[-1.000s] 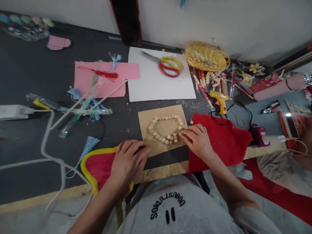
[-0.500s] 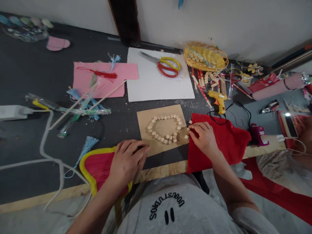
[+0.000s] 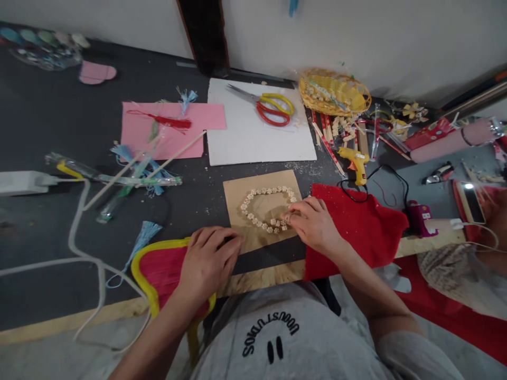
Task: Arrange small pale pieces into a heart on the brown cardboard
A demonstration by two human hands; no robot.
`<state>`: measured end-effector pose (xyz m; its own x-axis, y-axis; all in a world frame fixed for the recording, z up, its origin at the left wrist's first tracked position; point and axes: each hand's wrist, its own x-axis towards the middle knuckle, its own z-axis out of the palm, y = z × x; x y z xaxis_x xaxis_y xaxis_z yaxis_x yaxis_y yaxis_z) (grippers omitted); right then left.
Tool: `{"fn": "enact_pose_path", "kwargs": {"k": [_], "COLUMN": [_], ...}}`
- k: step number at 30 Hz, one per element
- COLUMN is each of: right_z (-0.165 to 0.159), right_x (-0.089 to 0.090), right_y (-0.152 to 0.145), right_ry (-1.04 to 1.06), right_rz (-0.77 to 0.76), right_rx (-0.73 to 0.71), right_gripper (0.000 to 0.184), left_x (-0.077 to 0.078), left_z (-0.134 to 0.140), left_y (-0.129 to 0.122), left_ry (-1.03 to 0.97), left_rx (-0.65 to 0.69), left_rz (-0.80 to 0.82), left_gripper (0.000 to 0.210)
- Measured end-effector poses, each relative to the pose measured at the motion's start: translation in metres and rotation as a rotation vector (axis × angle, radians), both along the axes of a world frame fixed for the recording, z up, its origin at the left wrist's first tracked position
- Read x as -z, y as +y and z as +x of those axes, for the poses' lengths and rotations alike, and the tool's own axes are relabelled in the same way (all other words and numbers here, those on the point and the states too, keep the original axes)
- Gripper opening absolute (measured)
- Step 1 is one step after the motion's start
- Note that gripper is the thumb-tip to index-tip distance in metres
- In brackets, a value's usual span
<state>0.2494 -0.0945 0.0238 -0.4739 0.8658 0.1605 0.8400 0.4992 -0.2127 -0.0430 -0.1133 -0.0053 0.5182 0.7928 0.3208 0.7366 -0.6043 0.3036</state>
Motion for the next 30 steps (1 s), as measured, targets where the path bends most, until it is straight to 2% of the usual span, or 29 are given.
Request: {"fn": "enact_pose_path", "kwargs": {"k": [7,13,20,25,27,30], "right_z": [0.005,0.003,0.012,0.033,0.042,0.051], "right_x": [0.003,0.005,-0.002,-0.008,-0.006,0.003], "right_y": [-0.003,-0.003,-0.010,-0.012,-0.009,0.000], "right_ry": [-0.029,-0.045,-0.024,0.102,0.144,0.149], "right_rz": [0.059,0.069,0.039,0.016,0.055,0.073], "right_rx": [0.049,0.087,0.127,0.274,0.344,0.359], "right_gripper": [0.011,0.016,0.013,0.011,0.016,0.018], "left_x": [0.003,0.004,0.002,0.003,0.003,0.003], "left_z": [-0.002,-0.002,-0.001,-0.001,-0.002,-0.002], "left_y": [0.000,0.000,0.000,-0.001,-0.001,0.000], "left_ry": [-0.019,-0.004,-0.007,0.011,0.017,0.017], "left_rx": [0.002,-0.008,0.013,0.003,0.008,0.007], "left_rz": [-0.031,-0.006,0.004,-0.027,-0.009,0.022], "left_gripper": [0.022,0.022,0.019,0.021,0.021,0.019]}}
